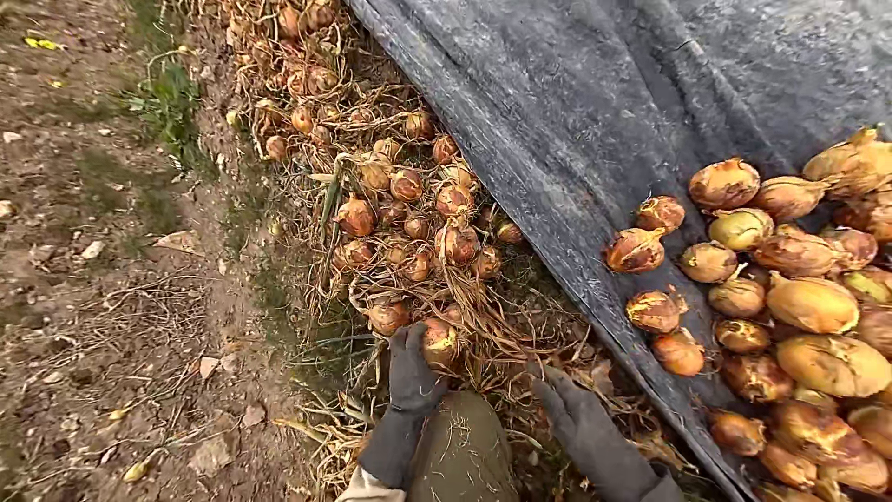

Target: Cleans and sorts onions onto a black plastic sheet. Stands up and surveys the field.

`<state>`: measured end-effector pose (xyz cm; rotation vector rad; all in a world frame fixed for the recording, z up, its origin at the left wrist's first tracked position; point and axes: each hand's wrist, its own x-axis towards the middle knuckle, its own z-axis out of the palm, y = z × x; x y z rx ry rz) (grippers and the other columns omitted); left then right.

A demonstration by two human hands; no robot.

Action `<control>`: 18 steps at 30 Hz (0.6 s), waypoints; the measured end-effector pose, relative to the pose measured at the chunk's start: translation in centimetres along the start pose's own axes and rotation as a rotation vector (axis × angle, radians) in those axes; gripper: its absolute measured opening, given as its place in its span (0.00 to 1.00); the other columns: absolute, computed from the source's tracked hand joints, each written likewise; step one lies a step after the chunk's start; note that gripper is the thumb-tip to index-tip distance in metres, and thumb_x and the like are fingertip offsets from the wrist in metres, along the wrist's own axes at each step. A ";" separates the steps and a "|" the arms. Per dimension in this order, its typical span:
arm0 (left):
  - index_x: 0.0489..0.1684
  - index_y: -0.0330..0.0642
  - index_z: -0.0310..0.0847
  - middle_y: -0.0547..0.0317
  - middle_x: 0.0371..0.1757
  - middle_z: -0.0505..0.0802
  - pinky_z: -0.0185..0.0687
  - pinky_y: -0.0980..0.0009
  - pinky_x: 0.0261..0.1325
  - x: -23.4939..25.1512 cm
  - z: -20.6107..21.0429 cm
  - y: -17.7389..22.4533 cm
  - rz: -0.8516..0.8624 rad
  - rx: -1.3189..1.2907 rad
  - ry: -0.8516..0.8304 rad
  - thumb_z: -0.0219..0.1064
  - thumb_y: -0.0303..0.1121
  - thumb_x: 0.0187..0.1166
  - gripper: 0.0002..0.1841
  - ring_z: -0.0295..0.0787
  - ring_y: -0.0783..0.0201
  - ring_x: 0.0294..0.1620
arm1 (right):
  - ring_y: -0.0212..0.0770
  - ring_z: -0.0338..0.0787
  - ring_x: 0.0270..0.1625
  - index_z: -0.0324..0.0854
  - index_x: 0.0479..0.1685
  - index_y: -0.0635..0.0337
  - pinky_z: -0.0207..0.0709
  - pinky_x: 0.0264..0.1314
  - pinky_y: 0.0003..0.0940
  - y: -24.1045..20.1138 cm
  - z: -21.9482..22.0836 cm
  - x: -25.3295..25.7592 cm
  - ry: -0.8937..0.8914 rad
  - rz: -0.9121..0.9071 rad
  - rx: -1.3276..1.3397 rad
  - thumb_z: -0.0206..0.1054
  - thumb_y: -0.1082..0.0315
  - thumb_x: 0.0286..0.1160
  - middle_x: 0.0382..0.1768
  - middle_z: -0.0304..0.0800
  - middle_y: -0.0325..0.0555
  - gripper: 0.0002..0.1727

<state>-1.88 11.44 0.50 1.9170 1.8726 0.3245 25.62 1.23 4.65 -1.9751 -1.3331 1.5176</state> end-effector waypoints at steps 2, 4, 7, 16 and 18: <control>0.79 0.43 0.71 0.34 0.76 0.77 0.84 0.48 0.72 0.3 -1.1 1.4 0.052 -0.198 -0.149 0.91 0.40 0.36 0.54 0.79 0.42 0.75 | 0.47 0.93 0.47 0.74 0.81 0.45 0.85 0.54 0.55 -1.8 0.5 0.8 -0.051 0.078 0.042 0.44 0.35 0.87 0.50 0.93 0.50 0.35; 0.84 0.42 0.65 0.45 0.77 0.81 0.80 0.57 0.79 1.2 -1.9 3.0 0.002 -0.395 -0.298 0.93 0.42 0.38 0.59 0.81 0.56 0.76 | 0.48 0.93 0.55 0.70 0.85 0.45 0.84 0.60 0.55 -3.7 0.4 1.2 -0.064 0.163 0.102 0.49 0.31 0.83 0.58 0.91 0.52 0.39; 0.82 0.42 0.65 0.51 0.72 0.85 0.88 0.62 0.73 1.7 -4.5 5.7 -0.078 -0.756 -0.359 0.96 0.38 0.34 0.60 0.87 0.62 0.70 | 0.50 0.87 0.69 0.62 0.90 0.48 0.80 0.70 0.56 -7.6 -0.6 1.4 -0.095 0.245 0.157 0.61 0.29 0.75 0.71 0.84 0.56 0.47; 0.85 0.58 0.70 0.53 0.77 0.82 0.94 0.59 0.61 4.8 -20.0 7.3 0.062 -0.548 -0.439 0.93 0.54 0.42 0.57 0.88 0.63 0.67 | 0.23 0.91 0.42 0.83 0.59 0.58 0.88 0.48 0.26 -22.5 -0.6 2.0 0.111 -0.083 0.386 0.44 0.39 0.91 0.39 0.92 0.35 0.33; 0.88 0.56 0.67 0.57 0.75 0.85 0.90 0.59 0.68 6.1 -22.9 6.1 -0.014 -0.594 -0.588 0.92 0.56 0.45 0.59 0.88 0.65 0.68 | 0.30 0.92 0.47 0.85 0.60 0.60 0.87 0.55 0.33 -24.6 -0.9 2.8 0.077 -0.196 0.158 0.41 0.44 0.94 0.40 0.93 0.41 0.33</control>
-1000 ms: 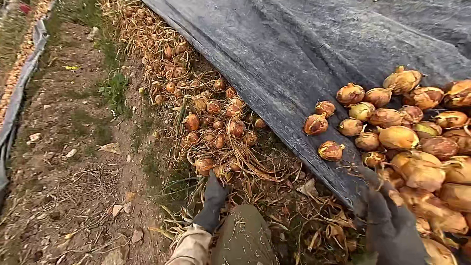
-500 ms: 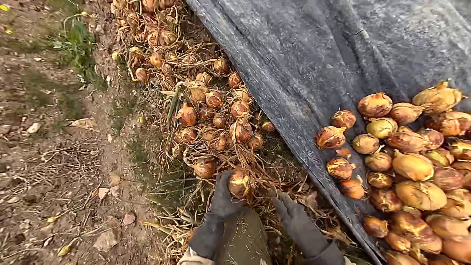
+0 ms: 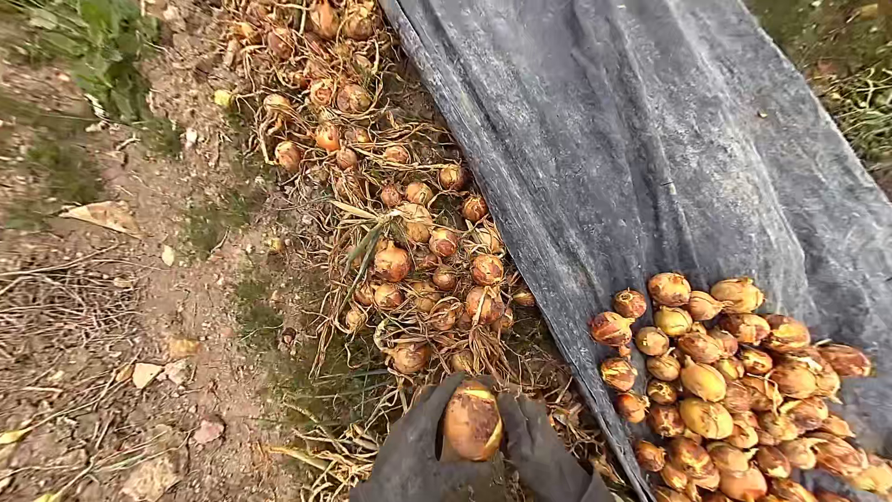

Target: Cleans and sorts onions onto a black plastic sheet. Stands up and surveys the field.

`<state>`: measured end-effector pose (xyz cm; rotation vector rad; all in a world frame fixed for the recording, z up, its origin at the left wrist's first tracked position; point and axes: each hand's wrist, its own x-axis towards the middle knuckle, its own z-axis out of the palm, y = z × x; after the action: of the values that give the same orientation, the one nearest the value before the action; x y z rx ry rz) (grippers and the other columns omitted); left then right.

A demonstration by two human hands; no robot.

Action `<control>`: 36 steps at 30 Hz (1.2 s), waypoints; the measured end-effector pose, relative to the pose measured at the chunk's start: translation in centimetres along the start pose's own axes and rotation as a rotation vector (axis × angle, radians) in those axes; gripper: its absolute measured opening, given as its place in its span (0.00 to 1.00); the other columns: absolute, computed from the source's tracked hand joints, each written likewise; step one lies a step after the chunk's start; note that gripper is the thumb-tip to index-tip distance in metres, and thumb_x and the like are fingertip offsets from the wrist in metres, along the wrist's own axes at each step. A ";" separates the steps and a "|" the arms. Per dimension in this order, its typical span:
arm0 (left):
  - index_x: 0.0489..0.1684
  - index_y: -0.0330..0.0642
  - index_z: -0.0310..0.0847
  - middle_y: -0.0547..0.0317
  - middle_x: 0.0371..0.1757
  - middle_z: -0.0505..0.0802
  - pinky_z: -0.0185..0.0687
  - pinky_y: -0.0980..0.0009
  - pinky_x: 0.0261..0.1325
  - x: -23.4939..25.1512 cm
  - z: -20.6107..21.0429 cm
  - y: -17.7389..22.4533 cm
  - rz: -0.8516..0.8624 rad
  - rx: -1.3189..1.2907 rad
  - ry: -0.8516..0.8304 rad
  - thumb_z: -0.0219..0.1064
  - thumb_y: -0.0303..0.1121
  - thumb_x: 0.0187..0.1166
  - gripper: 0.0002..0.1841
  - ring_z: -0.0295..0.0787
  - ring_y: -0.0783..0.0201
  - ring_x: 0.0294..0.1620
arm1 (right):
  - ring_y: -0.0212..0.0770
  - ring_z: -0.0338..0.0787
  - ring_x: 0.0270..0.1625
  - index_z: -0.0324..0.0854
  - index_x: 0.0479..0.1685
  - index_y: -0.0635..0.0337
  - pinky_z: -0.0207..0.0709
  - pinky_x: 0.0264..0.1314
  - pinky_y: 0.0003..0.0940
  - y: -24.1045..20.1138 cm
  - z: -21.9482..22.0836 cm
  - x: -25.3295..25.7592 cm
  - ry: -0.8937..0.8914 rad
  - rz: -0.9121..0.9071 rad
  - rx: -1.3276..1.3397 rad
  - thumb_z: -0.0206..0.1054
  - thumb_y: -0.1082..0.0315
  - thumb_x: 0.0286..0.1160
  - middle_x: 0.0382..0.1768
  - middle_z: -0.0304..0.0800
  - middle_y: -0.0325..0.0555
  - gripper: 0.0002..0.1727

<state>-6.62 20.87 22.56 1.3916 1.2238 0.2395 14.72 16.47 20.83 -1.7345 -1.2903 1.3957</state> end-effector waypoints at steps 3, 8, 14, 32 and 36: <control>0.84 0.47 0.69 0.60 0.64 0.93 0.90 0.64 0.66 -1.1 -2.5 1.1 -0.224 -0.261 -0.172 0.87 0.55 0.58 0.50 0.92 0.69 0.60 | 0.42 0.96 0.36 0.89 0.60 0.58 0.90 0.38 0.45 -1.5 0.3 1.2 0.037 -0.299 -0.361 0.47 0.47 0.91 0.34 0.96 0.47 0.29; 0.70 0.38 0.76 0.56 0.44 0.94 0.84 0.69 0.28 -3.2 -1.7 3.0 -0.454 -0.599 -0.169 0.78 0.32 0.72 0.26 0.85 0.67 0.26 | 0.30 0.93 0.42 0.78 0.77 0.58 0.90 0.46 0.35 -2.6 -3.1 -0.4 0.136 -0.127 -0.085 0.44 0.45 0.93 0.48 0.96 0.40 0.32; 0.57 0.35 0.87 0.43 0.49 0.96 0.82 0.45 0.65 0.8 -2.3 14.9 -0.442 0.462 -0.171 0.52 0.44 0.94 0.23 0.94 0.45 0.55 | 0.64 0.90 0.60 0.82 0.66 0.65 0.77 0.67 0.63 -1.2 -6.0 -0.4 -0.434 0.363 -0.378 0.48 0.33 0.86 0.51 0.90 0.66 0.41; 0.76 0.52 0.82 0.44 0.73 0.87 0.81 0.39 0.71 19.6 0.9 10.2 -0.422 1.237 -0.267 0.60 0.24 0.78 0.25 0.83 0.39 0.74 | 0.45 0.94 0.42 0.84 0.59 0.71 0.88 0.51 0.47 4.5 -17.1 0.1 0.296 0.192 -0.026 0.56 0.44 0.85 0.39 0.93 0.55 0.33; 0.85 0.58 0.73 0.47 0.86 0.76 0.73 0.41 0.79 27.9 2.0 7.1 0.015 1.260 -0.249 0.64 0.17 0.73 0.37 0.70 0.39 0.86 | 0.52 0.94 0.48 0.82 0.66 0.70 0.85 0.59 0.55 5.2 -17.3 -0.6 0.206 0.273 0.054 0.62 0.47 0.84 0.48 0.93 0.61 0.31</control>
<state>10.31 42.57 13.86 2.3808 1.1532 -0.8242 32.78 16.39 21.82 -2.0148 -0.9245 1.3397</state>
